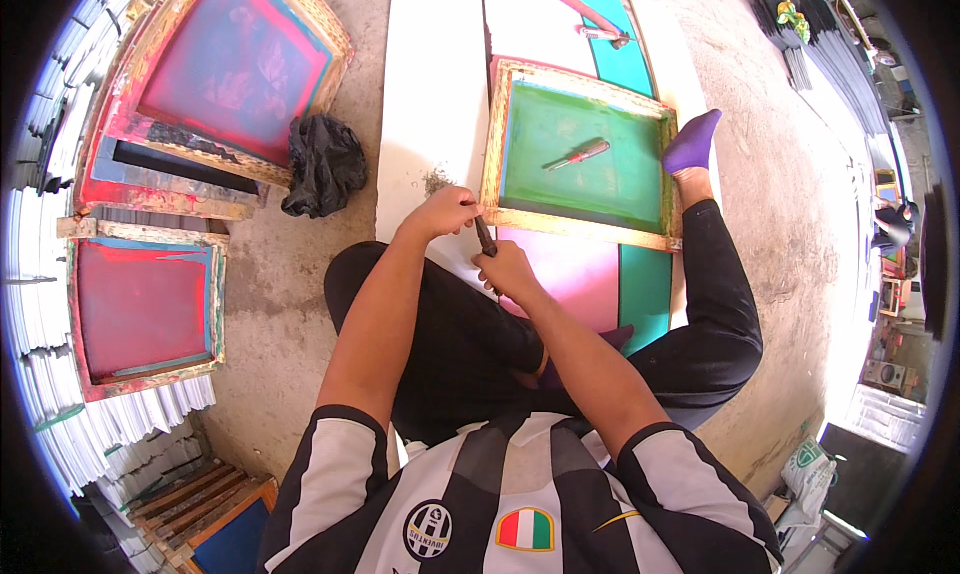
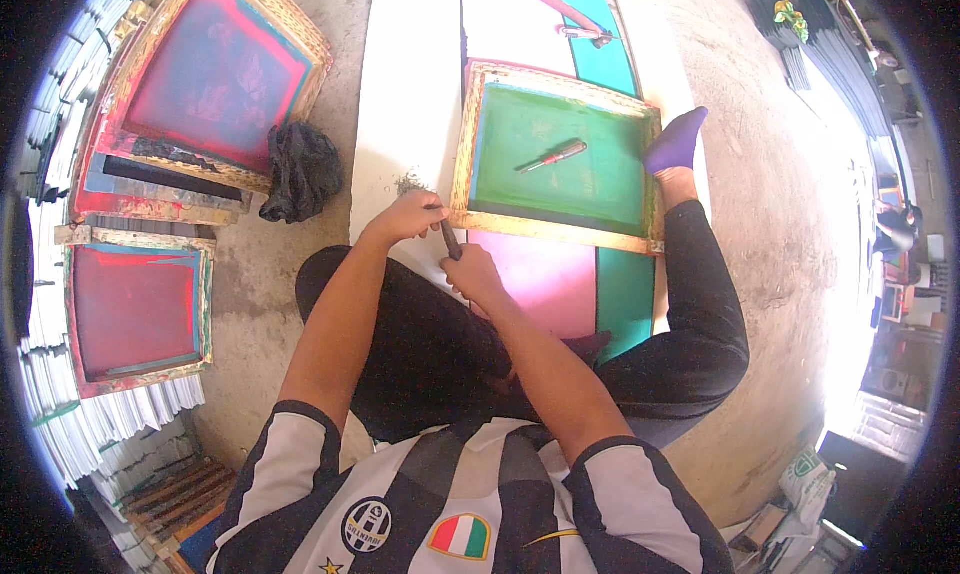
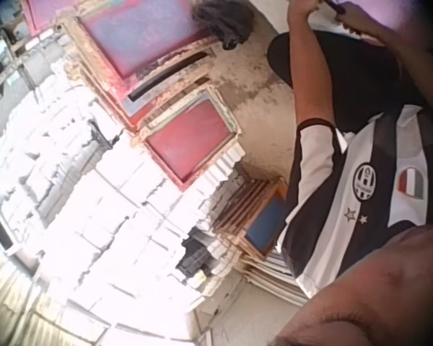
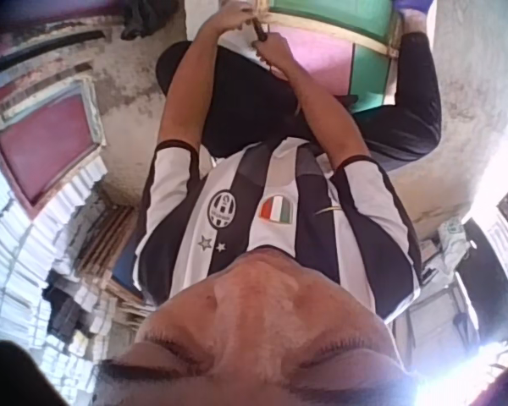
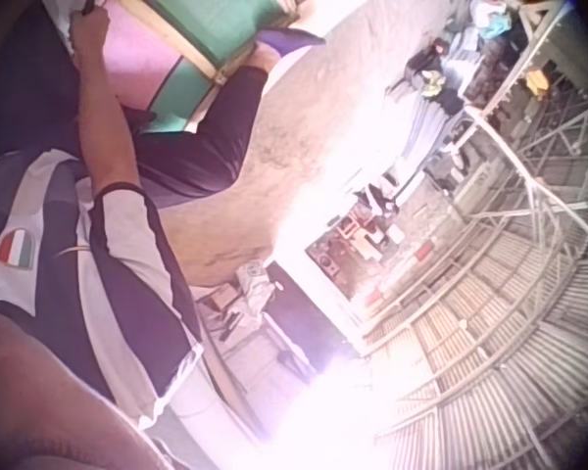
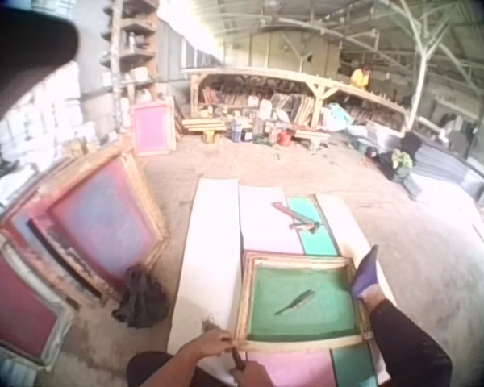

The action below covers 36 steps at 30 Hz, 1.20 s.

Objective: The person scrapes the edges of a screen printing frame using a small metal tool. They work along the wooden frame, removing material from the surface.

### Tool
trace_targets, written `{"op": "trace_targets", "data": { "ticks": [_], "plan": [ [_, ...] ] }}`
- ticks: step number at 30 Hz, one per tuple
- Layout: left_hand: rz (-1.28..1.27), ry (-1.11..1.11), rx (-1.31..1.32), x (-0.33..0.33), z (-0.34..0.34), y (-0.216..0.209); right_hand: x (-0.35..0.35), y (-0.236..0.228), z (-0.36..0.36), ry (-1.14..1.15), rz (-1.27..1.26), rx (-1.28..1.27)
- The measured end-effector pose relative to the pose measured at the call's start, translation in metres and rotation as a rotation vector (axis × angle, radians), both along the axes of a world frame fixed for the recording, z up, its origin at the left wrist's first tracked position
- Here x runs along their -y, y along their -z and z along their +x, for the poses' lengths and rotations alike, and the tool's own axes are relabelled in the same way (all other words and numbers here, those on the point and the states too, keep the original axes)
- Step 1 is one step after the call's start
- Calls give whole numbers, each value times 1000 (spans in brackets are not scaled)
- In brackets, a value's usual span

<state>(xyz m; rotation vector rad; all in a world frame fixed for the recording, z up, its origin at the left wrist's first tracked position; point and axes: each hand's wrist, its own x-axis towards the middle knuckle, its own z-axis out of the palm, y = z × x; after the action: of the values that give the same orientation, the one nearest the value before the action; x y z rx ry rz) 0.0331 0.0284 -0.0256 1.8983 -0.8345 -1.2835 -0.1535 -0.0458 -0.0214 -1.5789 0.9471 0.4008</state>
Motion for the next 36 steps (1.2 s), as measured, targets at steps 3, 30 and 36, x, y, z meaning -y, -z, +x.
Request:
{"op": "trace_targets", "data": {
  "ticks": [3, 30, 36],
  "plan": [
    [-37, -15, 38, 1, 2, 7, 8, 2, -4, 32, 278, 143],
    [363, -96, 399, 23, 7, 10, 43, 3, 3, 49, 137, -175],
    [348, -45, 379, 27, 8, 6, 37, 1, 13, 91, 74, -283]
  ]
}}
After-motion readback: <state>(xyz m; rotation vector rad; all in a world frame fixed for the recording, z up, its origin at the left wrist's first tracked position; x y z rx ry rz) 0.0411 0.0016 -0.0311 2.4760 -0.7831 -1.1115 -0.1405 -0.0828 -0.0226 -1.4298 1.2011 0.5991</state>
